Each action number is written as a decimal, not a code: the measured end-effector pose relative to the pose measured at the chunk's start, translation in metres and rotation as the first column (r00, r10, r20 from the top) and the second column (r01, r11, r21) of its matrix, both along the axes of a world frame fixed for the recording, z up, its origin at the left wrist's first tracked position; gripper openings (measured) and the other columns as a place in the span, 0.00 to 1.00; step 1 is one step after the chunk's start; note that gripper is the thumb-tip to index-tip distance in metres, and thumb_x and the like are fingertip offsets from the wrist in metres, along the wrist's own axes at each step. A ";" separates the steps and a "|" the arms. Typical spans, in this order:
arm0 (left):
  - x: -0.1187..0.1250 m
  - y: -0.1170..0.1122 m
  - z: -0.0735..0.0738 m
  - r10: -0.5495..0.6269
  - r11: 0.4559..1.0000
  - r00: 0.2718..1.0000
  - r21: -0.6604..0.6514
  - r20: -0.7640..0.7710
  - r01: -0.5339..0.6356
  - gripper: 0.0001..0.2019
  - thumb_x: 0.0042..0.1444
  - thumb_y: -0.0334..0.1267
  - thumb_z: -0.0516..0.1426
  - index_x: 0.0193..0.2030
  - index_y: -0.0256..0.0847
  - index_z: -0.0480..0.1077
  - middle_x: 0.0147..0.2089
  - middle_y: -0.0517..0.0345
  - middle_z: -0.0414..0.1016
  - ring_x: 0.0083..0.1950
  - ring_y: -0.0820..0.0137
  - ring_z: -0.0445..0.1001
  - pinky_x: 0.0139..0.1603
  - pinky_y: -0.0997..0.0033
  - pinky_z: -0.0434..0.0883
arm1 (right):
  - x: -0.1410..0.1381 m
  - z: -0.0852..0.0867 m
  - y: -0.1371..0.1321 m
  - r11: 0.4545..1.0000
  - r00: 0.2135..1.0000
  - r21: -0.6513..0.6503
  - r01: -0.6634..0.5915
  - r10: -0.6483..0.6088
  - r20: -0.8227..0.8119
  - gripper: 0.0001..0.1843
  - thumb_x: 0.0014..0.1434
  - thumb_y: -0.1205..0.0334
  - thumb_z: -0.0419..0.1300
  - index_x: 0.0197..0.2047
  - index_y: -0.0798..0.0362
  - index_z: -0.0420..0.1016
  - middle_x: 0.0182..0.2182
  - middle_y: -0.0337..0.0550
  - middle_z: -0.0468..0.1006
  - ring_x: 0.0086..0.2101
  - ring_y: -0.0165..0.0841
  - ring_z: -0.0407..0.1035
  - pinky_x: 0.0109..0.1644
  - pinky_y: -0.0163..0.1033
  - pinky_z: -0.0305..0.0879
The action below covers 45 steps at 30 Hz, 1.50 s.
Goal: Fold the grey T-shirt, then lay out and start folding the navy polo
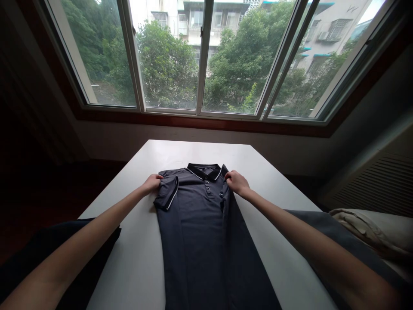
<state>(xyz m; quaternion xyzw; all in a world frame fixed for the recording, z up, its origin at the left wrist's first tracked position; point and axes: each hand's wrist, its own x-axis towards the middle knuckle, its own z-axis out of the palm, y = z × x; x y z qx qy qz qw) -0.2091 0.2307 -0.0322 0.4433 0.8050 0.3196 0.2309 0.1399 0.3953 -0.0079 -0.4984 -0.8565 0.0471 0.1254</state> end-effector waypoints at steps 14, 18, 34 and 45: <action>0.002 0.006 -0.011 -0.006 1.000 0.929 -0.027 -0.369 -0.004 0.21 0.54 0.35 0.55 0.55 0.36 0.71 0.56 0.46 0.72 0.57 0.59 0.71 0.58 0.70 0.64 | 0.056 -0.020 0.034 0.989 0.989 -0.026 0.148 -0.148 -0.013 0.15 0.57 0.64 0.54 0.44 0.53 0.79 0.47 0.48 0.75 0.43 0.36 0.71 0.43 0.35 0.63; 0.004 0.003 -0.014 -0.043 0.999 0.903 -0.045 -0.427 0.026 0.20 0.58 0.32 0.51 0.57 0.37 0.70 0.57 0.47 0.70 0.55 0.62 0.71 0.57 0.71 0.64 | 0.063 -0.031 0.037 0.986 0.986 -0.032 0.164 -0.164 0.007 0.17 0.60 0.68 0.51 0.47 0.52 0.77 0.49 0.49 0.74 0.42 0.36 0.71 0.42 0.35 0.63; 0.017 -0.001 -0.011 -0.163 0.985 0.800 -0.144 -0.577 0.097 0.17 0.64 0.29 0.43 0.53 0.40 0.68 0.57 0.47 0.65 0.50 0.64 0.72 0.49 0.70 0.67 | 0.085 -0.037 0.053 0.998 0.974 -0.003 -0.062 0.061 0.219 0.32 0.61 0.76 0.44 0.64 0.43 0.63 0.57 0.46 0.68 0.45 0.36 0.69 0.41 0.37 0.59; 0.022 -0.061 0.013 -0.228 0.972 0.770 -0.094 -0.596 0.215 0.22 0.65 0.39 0.48 0.64 0.32 0.58 0.59 0.38 0.64 0.61 0.56 0.64 0.62 0.59 0.61 | 0.111 -0.005 -0.041 0.972 0.983 0.156 -0.176 0.163 0.090 0.30 0.64 0.62 0.49 0.69 0.50 0.53 0.56 0.55 0.64 0.54 0.43 0.65 0.55 0.46 0.65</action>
